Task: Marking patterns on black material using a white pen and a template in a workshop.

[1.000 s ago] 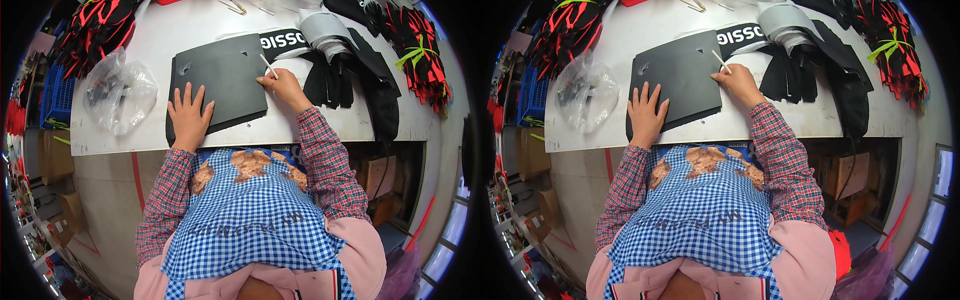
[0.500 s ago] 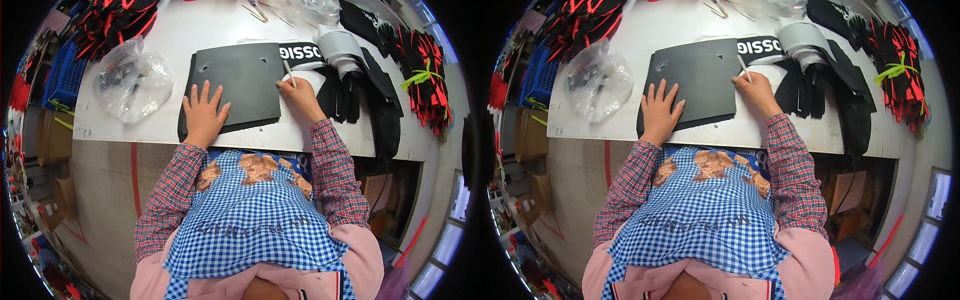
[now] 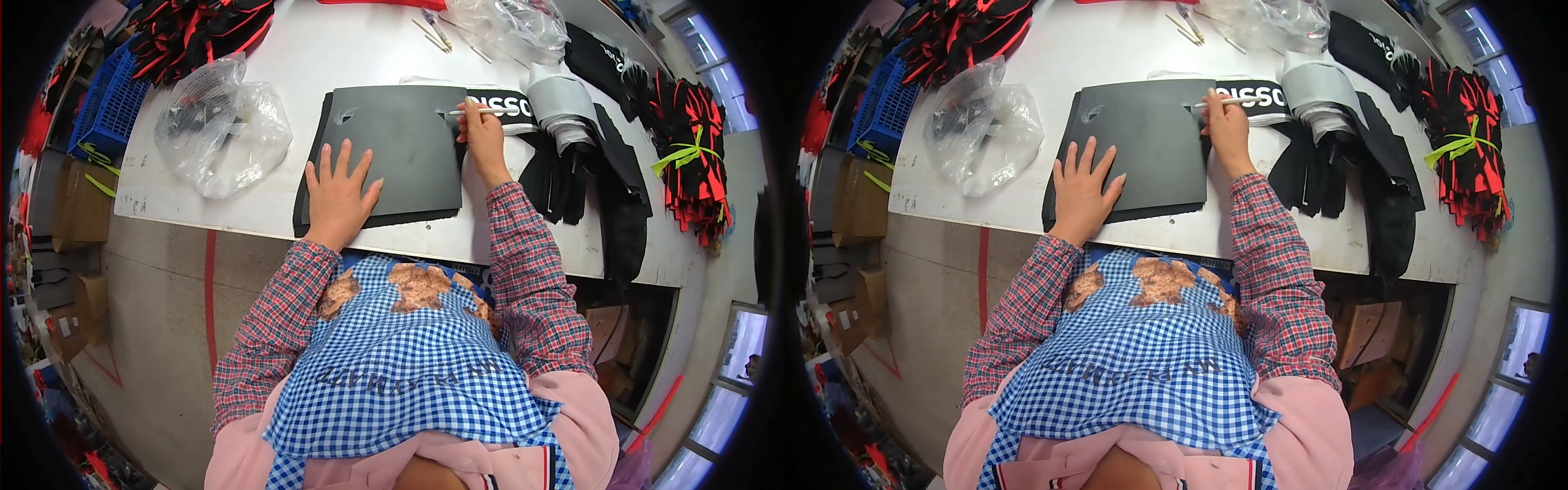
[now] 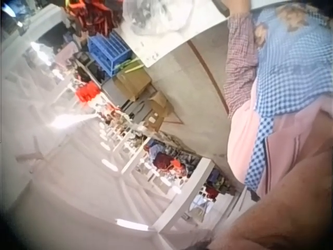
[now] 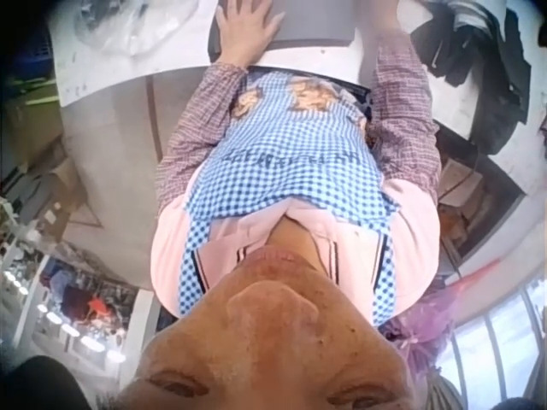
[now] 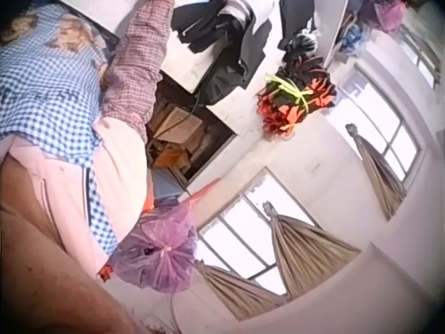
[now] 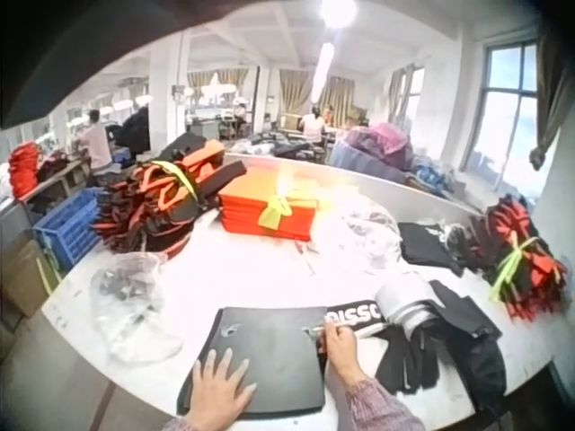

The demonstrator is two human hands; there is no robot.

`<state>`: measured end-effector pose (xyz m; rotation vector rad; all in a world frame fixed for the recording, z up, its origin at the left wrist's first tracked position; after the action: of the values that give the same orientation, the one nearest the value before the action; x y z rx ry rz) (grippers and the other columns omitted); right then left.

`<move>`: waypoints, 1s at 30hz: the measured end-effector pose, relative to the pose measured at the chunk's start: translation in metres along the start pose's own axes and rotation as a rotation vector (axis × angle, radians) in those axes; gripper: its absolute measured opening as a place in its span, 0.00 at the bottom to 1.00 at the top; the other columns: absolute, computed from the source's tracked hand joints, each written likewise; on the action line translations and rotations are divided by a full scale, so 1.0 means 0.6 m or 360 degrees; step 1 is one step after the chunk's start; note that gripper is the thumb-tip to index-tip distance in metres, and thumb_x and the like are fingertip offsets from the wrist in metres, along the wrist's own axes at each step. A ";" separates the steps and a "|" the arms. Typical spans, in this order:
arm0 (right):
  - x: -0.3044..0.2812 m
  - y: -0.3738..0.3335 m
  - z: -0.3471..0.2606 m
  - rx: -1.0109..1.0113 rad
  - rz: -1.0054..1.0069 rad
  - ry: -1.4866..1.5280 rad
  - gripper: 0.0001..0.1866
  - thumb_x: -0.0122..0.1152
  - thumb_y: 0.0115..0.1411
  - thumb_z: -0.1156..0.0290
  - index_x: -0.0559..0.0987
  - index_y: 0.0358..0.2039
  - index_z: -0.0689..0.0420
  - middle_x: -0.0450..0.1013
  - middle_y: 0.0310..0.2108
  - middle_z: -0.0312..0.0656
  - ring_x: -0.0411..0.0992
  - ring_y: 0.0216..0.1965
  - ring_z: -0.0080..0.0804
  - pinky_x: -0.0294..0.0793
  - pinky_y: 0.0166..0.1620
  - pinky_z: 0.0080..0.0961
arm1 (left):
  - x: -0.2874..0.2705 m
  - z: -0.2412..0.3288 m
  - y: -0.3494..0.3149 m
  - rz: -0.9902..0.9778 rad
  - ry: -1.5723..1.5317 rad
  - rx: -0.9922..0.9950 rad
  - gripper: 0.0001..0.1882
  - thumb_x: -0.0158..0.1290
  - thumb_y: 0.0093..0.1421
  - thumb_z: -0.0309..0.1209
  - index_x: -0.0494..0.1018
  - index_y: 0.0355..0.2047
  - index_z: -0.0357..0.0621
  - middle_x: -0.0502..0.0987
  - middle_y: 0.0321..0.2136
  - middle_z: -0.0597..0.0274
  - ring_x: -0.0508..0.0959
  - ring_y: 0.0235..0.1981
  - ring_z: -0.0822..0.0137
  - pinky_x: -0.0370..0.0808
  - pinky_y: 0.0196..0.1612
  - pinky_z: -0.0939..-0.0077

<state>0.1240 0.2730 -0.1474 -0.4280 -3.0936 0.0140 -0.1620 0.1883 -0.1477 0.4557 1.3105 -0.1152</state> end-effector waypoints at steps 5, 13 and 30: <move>0.024 0.012 0.000 -0.0231 0.0115 -0.0770 0.22 0.55 0.72 0.52 0.83 0.36 0.59 0.74 0.24 0.33 0.69 0.23 0.16 0.69 0.24 0.18 | -0.006 0.003 0.001 0.0000 -0.0023 -0.0001 0.29 0.52 0.68 0.50 0.69 0.66 0.57 0.60 0.70 0.52 0.55 0.72 0.42 0.51 0.69 0.35; 0.034 0.007 -0.010 -0.0466 0.0086 -0.0950 0.19 0.55 0.72 0.57 0.82 0.37 0.61 0.78 0.25 0.45 0.77 0.27 0.41 0.75 0.35 0.36 | 0.001 0.000 0.001 0.0025 -0.0064 0.0016 0.29 0.52 0.67 0.50 0.70 0.65 0.56 0.61 0.70 0.50 0.54 0.72 0.41 0.50 0.68 0.31; 0.036 0.011 0.002 -0.0695 0.0195 -0.0975 0.18 0.52 0.73 0.60 0.79 0.35 0.63 0.76 0.26 0.49 0.75 0.26 0.45 0.74 0.33 0.38 | -0.005 0.003 0.001 0.0014 -0.0044 -0.0011 0.29 0.54 0.67 0.49 0.69 0.66 0.57 0.61 0.70 0.52 0.56 0.71 0.42 0.52 0.69 0.35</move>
<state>0.1047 0.2851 -0.1482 -0.7469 -3.6529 -0.6605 -0.1610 0.1879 -0.1443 0.4525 1.2811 -0.1091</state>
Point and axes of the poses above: each hand's wrist, its own y-axis towards the middle knuckle, its own x-axis out of the palm, z = x × y, the point moved 1 cm from there along y, towards the middle knuckle
